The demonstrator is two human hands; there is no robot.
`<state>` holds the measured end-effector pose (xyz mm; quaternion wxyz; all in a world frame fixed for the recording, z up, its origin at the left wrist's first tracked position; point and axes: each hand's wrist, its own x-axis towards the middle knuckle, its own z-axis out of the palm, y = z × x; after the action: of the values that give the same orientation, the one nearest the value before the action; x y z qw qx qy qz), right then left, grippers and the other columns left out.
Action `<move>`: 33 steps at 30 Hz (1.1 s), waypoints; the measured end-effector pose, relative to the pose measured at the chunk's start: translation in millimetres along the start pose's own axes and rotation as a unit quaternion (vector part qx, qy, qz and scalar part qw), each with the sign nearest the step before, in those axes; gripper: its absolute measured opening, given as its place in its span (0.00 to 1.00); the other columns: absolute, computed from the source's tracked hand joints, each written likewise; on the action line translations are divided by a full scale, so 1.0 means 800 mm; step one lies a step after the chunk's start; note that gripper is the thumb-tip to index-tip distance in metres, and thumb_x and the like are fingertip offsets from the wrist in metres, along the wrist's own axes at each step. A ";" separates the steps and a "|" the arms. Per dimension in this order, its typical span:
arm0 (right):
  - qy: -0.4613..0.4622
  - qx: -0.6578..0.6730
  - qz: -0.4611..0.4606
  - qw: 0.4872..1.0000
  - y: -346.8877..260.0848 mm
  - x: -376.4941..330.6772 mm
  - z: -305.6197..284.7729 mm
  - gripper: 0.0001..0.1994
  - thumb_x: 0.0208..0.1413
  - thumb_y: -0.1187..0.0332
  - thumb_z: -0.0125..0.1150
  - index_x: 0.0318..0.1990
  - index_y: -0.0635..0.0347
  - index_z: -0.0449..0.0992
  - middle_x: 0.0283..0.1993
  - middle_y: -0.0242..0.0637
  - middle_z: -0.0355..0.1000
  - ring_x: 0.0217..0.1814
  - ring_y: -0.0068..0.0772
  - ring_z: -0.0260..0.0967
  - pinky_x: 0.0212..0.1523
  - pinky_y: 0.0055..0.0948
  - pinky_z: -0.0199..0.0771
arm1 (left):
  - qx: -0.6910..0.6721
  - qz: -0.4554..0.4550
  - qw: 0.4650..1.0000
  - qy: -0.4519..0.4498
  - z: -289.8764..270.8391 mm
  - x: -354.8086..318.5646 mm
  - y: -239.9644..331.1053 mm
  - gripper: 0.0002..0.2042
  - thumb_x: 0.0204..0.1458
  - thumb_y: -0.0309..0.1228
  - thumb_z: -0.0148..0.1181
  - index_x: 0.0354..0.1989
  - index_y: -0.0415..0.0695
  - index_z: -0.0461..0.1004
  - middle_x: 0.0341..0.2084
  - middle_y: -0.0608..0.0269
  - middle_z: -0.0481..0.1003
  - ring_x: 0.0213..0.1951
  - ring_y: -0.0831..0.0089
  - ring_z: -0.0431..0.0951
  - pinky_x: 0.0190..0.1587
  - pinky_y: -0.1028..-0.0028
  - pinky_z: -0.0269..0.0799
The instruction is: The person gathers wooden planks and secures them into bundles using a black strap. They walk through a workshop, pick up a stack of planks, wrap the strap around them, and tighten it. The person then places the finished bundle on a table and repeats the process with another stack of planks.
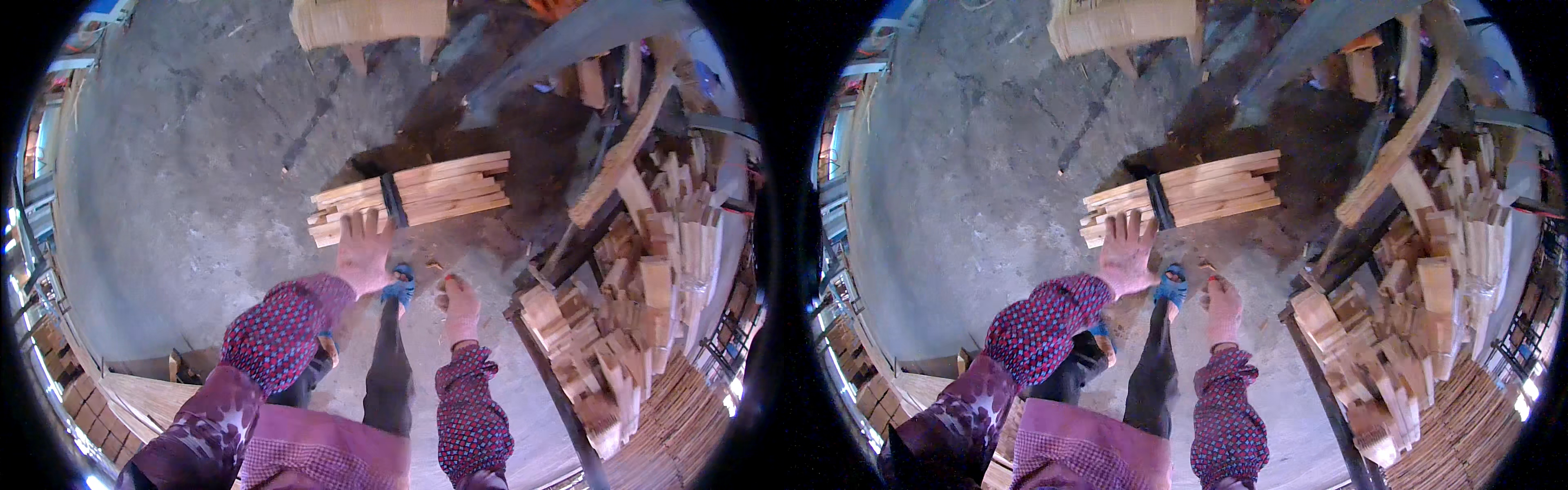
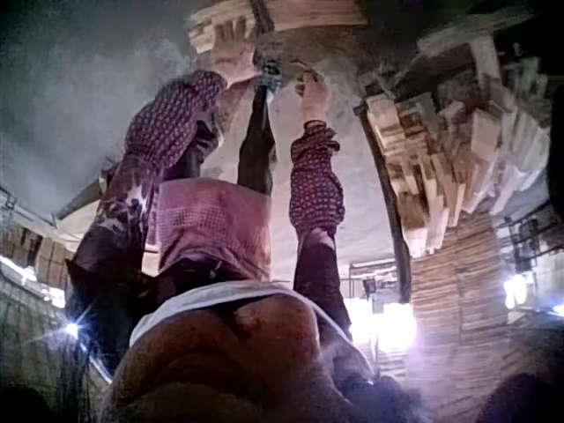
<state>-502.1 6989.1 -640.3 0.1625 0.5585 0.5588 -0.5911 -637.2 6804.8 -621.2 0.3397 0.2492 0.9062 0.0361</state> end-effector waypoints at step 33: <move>-0.102 0.302 -0.238 0.917 0.025 0.305 0.253 0.14 0.65 0.62 0.46 0.51 0.56 0.73 0.48 0.34 0.74 0.51 0.36 0.71 0.51 0.38 0.73 | -0.146 0.060 0.978 0.139 -0.004 0.274 -0.147 0.33 0.53 0.64 0.41 0.45 0.46 0.78 0.42 0.46 0.76 0.48 0.50 0.75 0.52 0.59 0.68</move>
<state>-661.5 6917.4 -905.7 -0.1036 0.3679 0.4505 -0.8068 -831.1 6807.0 -777.5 0.2404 0.2430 0.9130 0.2226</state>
